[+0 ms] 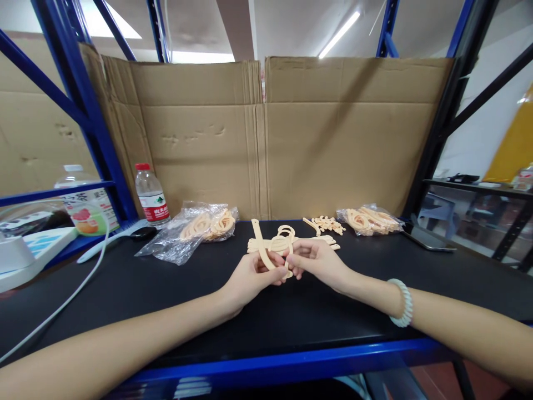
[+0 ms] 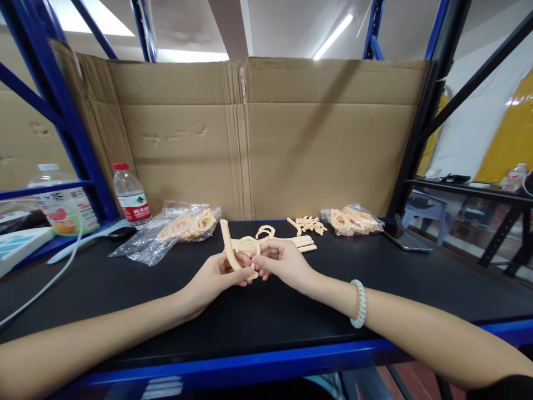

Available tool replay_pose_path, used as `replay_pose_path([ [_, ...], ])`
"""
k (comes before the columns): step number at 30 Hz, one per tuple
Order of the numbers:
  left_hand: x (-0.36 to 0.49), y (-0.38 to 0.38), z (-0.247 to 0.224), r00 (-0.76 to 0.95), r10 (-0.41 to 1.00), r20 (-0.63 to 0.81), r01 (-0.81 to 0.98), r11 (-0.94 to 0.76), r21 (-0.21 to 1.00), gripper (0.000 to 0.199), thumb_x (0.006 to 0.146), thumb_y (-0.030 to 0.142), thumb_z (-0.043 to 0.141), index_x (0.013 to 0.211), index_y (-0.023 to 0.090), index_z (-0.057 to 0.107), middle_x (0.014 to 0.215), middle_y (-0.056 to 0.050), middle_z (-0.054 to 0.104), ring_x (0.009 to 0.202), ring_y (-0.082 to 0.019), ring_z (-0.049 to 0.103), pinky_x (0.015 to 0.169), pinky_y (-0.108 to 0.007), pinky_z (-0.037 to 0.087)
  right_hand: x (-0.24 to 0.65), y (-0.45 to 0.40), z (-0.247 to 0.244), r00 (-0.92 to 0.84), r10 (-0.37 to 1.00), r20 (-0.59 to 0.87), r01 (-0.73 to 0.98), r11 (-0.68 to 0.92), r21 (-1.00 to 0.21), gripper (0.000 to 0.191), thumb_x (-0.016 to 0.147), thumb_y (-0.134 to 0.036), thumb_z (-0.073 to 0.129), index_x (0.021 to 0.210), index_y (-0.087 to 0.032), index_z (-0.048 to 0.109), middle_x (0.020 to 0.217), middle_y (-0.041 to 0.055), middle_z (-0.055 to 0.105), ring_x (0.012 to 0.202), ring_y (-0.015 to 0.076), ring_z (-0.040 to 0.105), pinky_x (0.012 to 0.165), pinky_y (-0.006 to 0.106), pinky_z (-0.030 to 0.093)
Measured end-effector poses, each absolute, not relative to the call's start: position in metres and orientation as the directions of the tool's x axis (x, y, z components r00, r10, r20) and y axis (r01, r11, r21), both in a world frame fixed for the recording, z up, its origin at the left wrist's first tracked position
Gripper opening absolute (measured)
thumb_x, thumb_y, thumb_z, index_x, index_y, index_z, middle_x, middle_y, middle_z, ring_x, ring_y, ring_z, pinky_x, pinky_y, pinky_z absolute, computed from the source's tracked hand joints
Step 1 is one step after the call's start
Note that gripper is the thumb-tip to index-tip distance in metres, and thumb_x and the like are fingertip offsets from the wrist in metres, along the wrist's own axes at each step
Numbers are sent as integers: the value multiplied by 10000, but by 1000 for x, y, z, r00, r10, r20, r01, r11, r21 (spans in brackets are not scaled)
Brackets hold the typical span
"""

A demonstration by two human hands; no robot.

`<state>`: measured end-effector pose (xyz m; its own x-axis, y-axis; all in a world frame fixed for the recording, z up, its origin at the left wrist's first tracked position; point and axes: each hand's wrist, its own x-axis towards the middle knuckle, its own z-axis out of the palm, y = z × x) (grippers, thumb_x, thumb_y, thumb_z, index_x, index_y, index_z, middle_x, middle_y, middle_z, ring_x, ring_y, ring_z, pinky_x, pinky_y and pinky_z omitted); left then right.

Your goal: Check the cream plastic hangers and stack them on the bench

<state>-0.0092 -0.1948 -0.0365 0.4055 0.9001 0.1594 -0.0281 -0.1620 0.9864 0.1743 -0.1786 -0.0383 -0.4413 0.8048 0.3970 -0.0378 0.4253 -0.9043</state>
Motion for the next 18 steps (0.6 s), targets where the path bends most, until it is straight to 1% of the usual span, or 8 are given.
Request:
replay_pose_path([
  [2, -10, -193, -38, 378, 914, 148, -35, -145, 989, 278, 670, 294, 785, 797, 127, 602, 748, -30, 638, 693, -125, 602, 642, -227, 496, 188, -163, -32, -397, 785, 477, 60, 540, -839, 279, 865, -446, 581, 898, -172, 623, 712, 28, 615, 587, 148, 576, 562, 283, 493],
  [3, -11, -192, -39, 366, 920, 138, -41, -132, 990, 274, 667, 296, 788, 785, 127, 607, 753, -30, 636, 693, -121, 599, 643, -222, 493, 198, -151, -28, -378, 755, 536, 152, 622, -768, 265, 893, -429, 540, 913, -180, 627, 719, 33, 613, 614, 159, 577, 583, 295, 495],
  [4, -11, -192, -39, 358, 925, 126, -47, -117, 992, 274, 664, 298, 790, 777, 127, 609, 760, -31, 634, 695, -117, 596, 642, -217, 490, 211, -139, -25, -368, 702, 610, 292, 710, -641, 230, 903, -390, 531, 912, -187, 639, 748, 44, 622, 652, 168, 577, 622, 308, 492],
  [5, -12, -191, -40, 352, 929, 115, -53, -103, 993, 275, 661, 300, 792, 772, 126, 609, 768, -31, 633, 696, -113, 592, 641, -213, 486, 224, -125, -23, -410, 636, 654, 440, 766, -469, 184, 896, -340, 543, 900, -194, 656, 816, 63, 637, 739, 189, 583, 701, 334, 487],
  [7, -12, -191, -40, 347, 933, 99, -64, -81, 995, 285, 655, 303, 796, 767, 123, 606, 775, -31, 628, 694, -109, 586, 629, -207, 478, 252, -98, -22, -547, 562, 620, 619, 771, -153, 161, 879, -228, 528, 860, -195, 684, 847, 92, 635, 857, 232, 563, 782, 374, 467],
  [9, -12, -191, -39, 350, 932, 91, -71, -70, 995, 296, 651, 309, 797, 769, 120, 601, 776, -29, 622, 695, -109, 584, 618, -203, 471, 274, -75, -24, -608, 588, 533, 699, 716, 6, 227, 846, -108, 494, 888, -187, 702, 889, 106, 631, 883, 236, 548, 777, 364, 469],
  [12, -11, -191, -37, 356, 930, 89, -75, -66, 995, 307, 647, 312, 798, 772, 116, 596, 775, -26, 615, 700, -110, 583, 616, -202, 466, 291, -54, -32, -649, 608, 457, 712, 697, 84, 317, 796, -11, 480, 921, -182, 716, 944, 102, 625, 909, 229, 537, 781, 345, 472],
  [18, -10, -191, -37, 353, 932, 85, -74, -62, 995, 311, 644, 311, 799, 769, 120, 587, 773, -19, 611, 692, -104, 577, 607, -199, 461, 292, -45, -40, -685, 610, 398, 694, 713, 101, 331, 771, 9, 525, 931, -191, 733, 932, 92, 623, 887, 222, 534, 762, 323, 479],
])
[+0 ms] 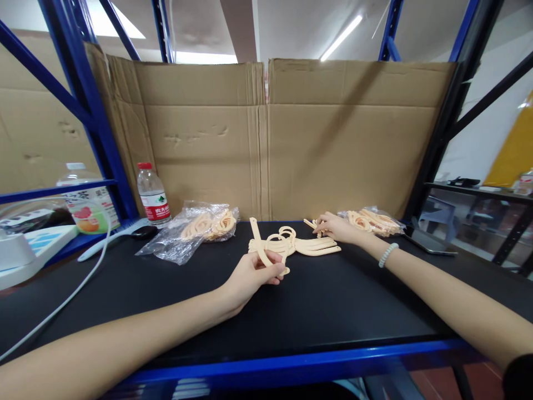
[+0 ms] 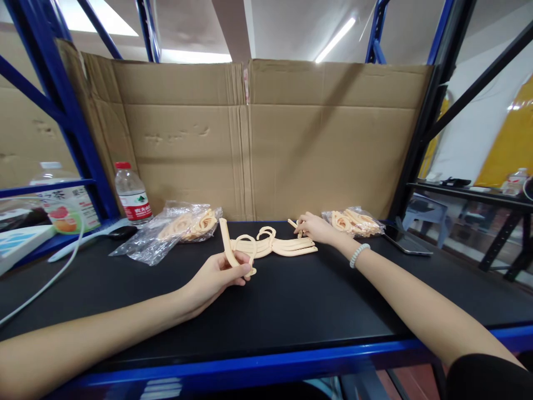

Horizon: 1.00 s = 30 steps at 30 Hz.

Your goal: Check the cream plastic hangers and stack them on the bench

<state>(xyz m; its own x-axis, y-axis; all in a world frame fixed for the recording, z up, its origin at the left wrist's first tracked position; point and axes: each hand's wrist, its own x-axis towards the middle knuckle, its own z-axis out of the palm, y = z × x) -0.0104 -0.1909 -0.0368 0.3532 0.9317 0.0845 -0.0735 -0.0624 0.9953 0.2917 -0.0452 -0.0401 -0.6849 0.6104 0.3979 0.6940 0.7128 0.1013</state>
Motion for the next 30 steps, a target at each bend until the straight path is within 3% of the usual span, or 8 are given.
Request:
replay_pose_path([
  [7, -11, -189, -38, 352, 932, 88, -83, -63, 995, 319, 646, 313, 801, 778, 120, 583, 772, -20, 620, 681, -102, 578, 599, -197, 464, 291, -47, -43, -714, 550, 433, 646, 756, 105, 215, 842, -96, 526, 842, -192, 717, 863, 87, 583, 841, 210, 532, 742, 317, 463],
  [11, -11, -189, -38, 338, 938, 80, -86, -54, 995, 334, 635, 316, 809, 791, 120, 588, 780, -28, 625, 687, -106, 579, 598, -199, 467, 289, -52, -42, -644, 516, 565, 640, 768, 29, 178, 891, -204, 487, 892, -171, 662, 863, 82, 542, 768, 189, 525, 673, 295, 445],
  [16, -12, -189, -39, 345, 935, 82, -99, -51, 994, 338, 635, 320, 810, 801, 122, 592, 789, -33, 628, 687, -106, 578, 600, -199, 468, 274, -69, -32, -326, 561, 761, 616, 737, -279, 131, 885, -269, 459, 938, -192, 551, 631, -25, 487, 552, 135, 472, 552, 256, 395],
  [21, -12, -189, -39, 340, 937, 83, -108, -49, 993, 332, 642, 314, 809, 805, 124, 593, 794, -31, 624, 695, -103, 578, 608, -196, 473, 238, -109, -19, -124, 691, 712, 321, 707, -630, 183, 892, -347, 458, 1000, -200, 477, 509, -58, 530, 457, 129, 517, 495, 242, 410],
  [25, -12, -189, -39, 349, 932, 92, -117, -54, 992, 316, 652, 306, 804, 802, 124, 593, 792, -28, 625, 684, -95, 575, 597, -186, 471, 209, -137, -18, -125, 765, 632, 74, 643, -763, 236, 875, -392, 502, 1006, -202, 451, 541, -33, 605, 497, 151, 601, 508, 251, 456],
  [30, -13, -188, -40, 348, 933, 89, -130, -46, 990, 329, 647, 304, 810, 816, 120, 596, 785, -36, 636, 685, -99, 581, 592, -184, 478, 194, -153, -21, -178, 805, 566, -59, 565, -823, 229, 890, -399, 478, 1014, -213, 426, 450, -82, 543, 444, 159, 599, 471, 248, 463],
])
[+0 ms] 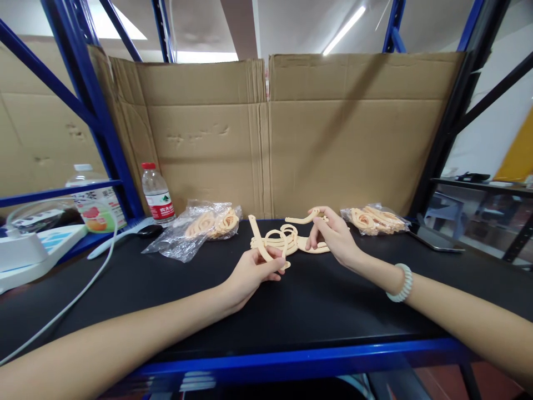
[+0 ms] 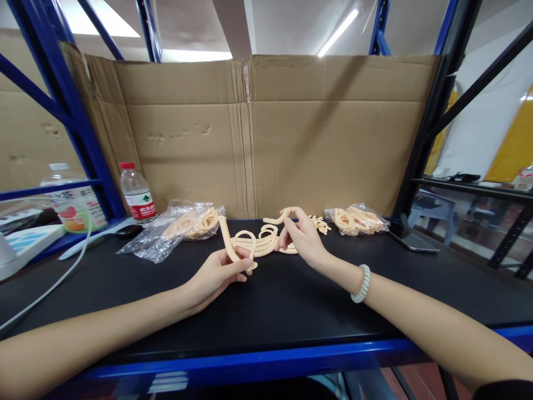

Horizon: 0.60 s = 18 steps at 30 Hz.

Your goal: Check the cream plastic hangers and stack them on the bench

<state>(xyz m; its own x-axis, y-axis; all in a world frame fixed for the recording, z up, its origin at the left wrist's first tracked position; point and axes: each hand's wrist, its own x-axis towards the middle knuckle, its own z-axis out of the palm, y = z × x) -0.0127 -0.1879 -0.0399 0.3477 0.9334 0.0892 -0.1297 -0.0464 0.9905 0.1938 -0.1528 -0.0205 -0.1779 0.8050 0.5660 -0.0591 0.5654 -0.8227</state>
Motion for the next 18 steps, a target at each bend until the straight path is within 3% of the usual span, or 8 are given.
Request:
replay_pose_path([
  [5, -12, -188, -40, 339, 936, 96, -135, -53, 989, 342, 638, 306, 815, 822, 118, 597, 783, -34, 633, 686, -99, 581, 589, -180, 480, 190, -161, -19, -189, 822, 537, -156, 515, -843, 215, 883, -381, 490, 1009, -220, 422, 440, -109, 489, 465, 152, 603, 513, 263, 489],
  [13, -13, -189, -40, 334, 936, 114, -137, -72, 988, 348, 629, 315, 820, 820, 120, 604, 780, -38, 634, 687, -110, 588, 578, -188, 470, 186, -177, -8, -243, 890, 386, -305, 308, -901, 164, 758, -260, 570, 898, -212, 499, 718, 21, 675, 800, 213, 666, 685, 337, 505],
  [16, -12, -190, -40, 331, 936, 118, -126, -80, 989, 350, 629, 317, 819, 824, 120, 604, 786, -38, 632, 693, -113, 590, 577, -189, 468, 185, -180, -8, -285, 885, 368, -342, 265, -901, 155, 759, -296, 576, 872, -190, 573, 763, 55, 685, 823, 220, 653, 731, 366, 500],
  [18, -12, -190, -39, 336, 934, 123, -120, -88, 989, 345, 636, 316, 813, 824, 120, 601, 788, -36, 630, 697, -112, 589, 581, -188, 468, 184, -181, -10, -285, 891, 353, -370, 237, -898, 172, 782, -331, 592, 854, -176, 610, 752, 59, 674, 800, 206, 639, 691, 327, 493],
])
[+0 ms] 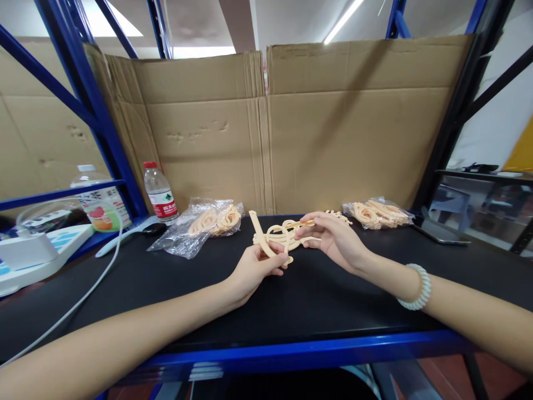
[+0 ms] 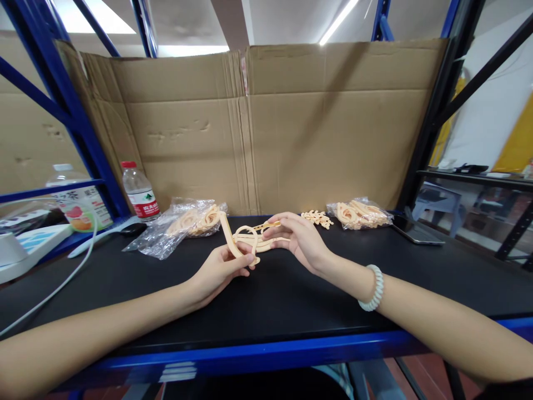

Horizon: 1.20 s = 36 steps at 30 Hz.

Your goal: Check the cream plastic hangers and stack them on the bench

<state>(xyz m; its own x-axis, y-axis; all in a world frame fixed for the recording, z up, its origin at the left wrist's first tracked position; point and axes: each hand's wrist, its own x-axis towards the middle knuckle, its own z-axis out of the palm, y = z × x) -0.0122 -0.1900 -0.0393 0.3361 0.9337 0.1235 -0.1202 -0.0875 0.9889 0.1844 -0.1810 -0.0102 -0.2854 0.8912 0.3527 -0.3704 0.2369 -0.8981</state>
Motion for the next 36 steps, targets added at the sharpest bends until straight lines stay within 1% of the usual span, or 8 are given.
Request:
replay_pose_path([
  [4, -12, -190, -39, 345, 929, 132, -107, -101, 989, 333, 649, 317, 803, 824, 119, 600, 784, -35, 627, 697, -109, 585, 589, -189, 467, 182, -183, -16, -292, 913, 286, -374, 166, -912, 181, 739, -286, 704, 840, -153, 636, 755, 39, 646, 645, 111, 545, 516, 197, 395],
  [7, -13, -190, -39, 355, 924, 142, -104, -112, 988, 321, 657, 313, 796, 826, 121, 602, 790, -38, 631, 709, -113, 587, 597, -191, 467, 180, -184, -21, -294, 923, 250, -367, 132, -921, 234, 678, -227, 766, 830, -155, 603, 769, 25, 642, 566, 73, 467, 471, 178, 348],
  [12, -14, -190, -39, 353, 923, 155, -93, -131, 987, 310, 651, 304, 801, 818, 124, 612, 795, -38, 627, 751, -132, 592, 610, -199, 470, 178, -183, -29, -304, 922, 240, -400, 105, -910, 377, 636, -207, 815, 853, -195, 507, 774, 4, 654, 639, 100, 548, 605, 227, 450],
  [18, -14, -191, -39, 356, 921, 161, -113, -129, 985, 300, 635, 312, 811, 781, 129, 622, 801, -34, 615, 757, -127, 575, 609, -192, 459, 177, -181, -35, -448, 863, 231, -323, 85, -943, 289, 662, -221, 807, 863, -159, 610, 789, 22, 640, 716, 116, 590, 700, 240, 499],
  [21, -14, -191, -38, 367, 914, 173, -138, -130, 982, 294, 625, 318, 815, 754, 137, 622, 798, -25, 603, 750, -126, 567, 613, -198, 457, 178, -179, -35, -458, 853, 252, -264, 140, -954, 252, 674, -261, 800, 855, -163, 653, 832, 31, 646, 754, 130, 606, 708, 251, 516],
  [27, -14, -191, -40, 370, 906, 205, -183, -146, 972, 273, 590, 285, 832, 730, 143, 644, 816, -8, 597, 699, -107, 546, 620, -215, 455, 185, -173, -29, -513, 815, 270, -84, 265, -960, 230, 661, -264, 792, 829, -148, 687, 768, 32, 672, 720, 148, 629, 711, 293, 537],
  [31, -15, -189, -41, 378, 902, 209, -196, -143, 970, 249, 582, 268, 834, 710, 141, 662, 766, -16, 618, 683, -114, 547, 621, -225, 453, 185, -174, -27, -530, 792, 303, -74, 312, -947, 214, 670, -245, 777, 845, -154, 695, 788, 33, 681, 732, 150, 635, 730, 296, 538],
  [36, -15, -187, -43, 361, 912, 196, -178, -139, 974, 257, 554, 264, 843, 702, 132, 679, 748, -35, 626, 690, -135, 554, 614, -239, 458, 184, -173, -29, -523, 789, 321, -69, 337, -939, 193, 669, -276, 777, 797, -158, 694, 759, 30, 672, 723, 163, 640, 707, 305, 544],
])
